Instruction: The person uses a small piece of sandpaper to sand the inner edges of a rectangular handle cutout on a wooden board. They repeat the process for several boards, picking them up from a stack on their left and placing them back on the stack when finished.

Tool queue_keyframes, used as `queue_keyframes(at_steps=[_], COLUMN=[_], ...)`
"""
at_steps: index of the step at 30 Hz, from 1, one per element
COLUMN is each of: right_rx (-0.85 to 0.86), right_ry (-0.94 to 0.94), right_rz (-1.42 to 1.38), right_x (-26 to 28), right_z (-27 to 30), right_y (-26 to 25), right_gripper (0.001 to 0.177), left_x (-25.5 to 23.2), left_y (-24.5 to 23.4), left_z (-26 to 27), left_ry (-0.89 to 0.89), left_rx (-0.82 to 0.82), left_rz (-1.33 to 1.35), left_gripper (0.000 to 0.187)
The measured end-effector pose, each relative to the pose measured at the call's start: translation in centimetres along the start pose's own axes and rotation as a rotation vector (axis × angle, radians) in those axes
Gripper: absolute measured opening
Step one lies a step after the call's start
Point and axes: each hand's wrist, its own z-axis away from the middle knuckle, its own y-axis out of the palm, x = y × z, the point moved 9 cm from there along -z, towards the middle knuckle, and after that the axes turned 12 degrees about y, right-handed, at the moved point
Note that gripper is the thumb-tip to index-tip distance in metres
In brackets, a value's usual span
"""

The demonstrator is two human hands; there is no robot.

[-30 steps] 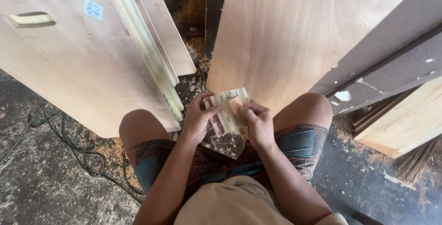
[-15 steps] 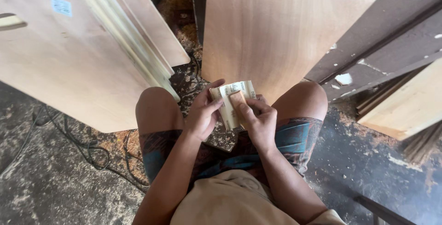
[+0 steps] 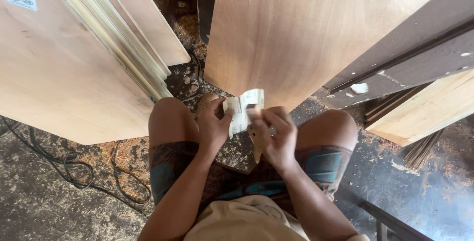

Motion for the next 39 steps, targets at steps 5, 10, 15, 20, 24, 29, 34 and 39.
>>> queue_keyframes(at_steps=[5,10,15,20,24,29,34,39], right_rx=[0.124,0.003,-0.042,-0.157,-0.453,0.372,0.23,0.16], right_ry=[0.311,0.232,0.19,0.025,-0.085,0.462,0.295,0.162], right_rz=[-0.183,-0.22,-0.148,0.039,0.167,-0.454,-0.309,-0.035], right_x=[-4.0,-4.5,-5.0,-3.8,-2.5,-8.8,-7.9,-4.8], right_z=[-2.4,-1.8,-2.1,-1.9,-2.0,-4.9,-3.5,-3.0], right_y=[3.4,1.7,0.4,-0.8,-5.0,1.3,3.3,4.6], right_gripper=[0.025,0.02,0.019,0.021,0.047,0.043,0.028,0.043], left_x=[1.2,0.1,-0.1,1.1,1.1,0.2,1.5,1.9], left_y=[0.0,3.3,4.7,4.4,3.7,3.2,2.1,4.2], left_z=[-0.3,0.6,-0.1,-0.8,-2.1,-2.3,-2.7,-1.6], left_ry=[-0.12,-0.114,-0.105,-0.076,-0.007,0.04,0.131,0.181], left_rx=[0.099,0.131,0.215,0.184,0.149,0.23,0.14,0.056], left_rz=[0.073,0.451,0.342,0.181,0.216,0.265,-0.284,-0.262], left_gripper=[0.025,0.036,0.036,0.03,0.03,0.026,0.021,0.03])
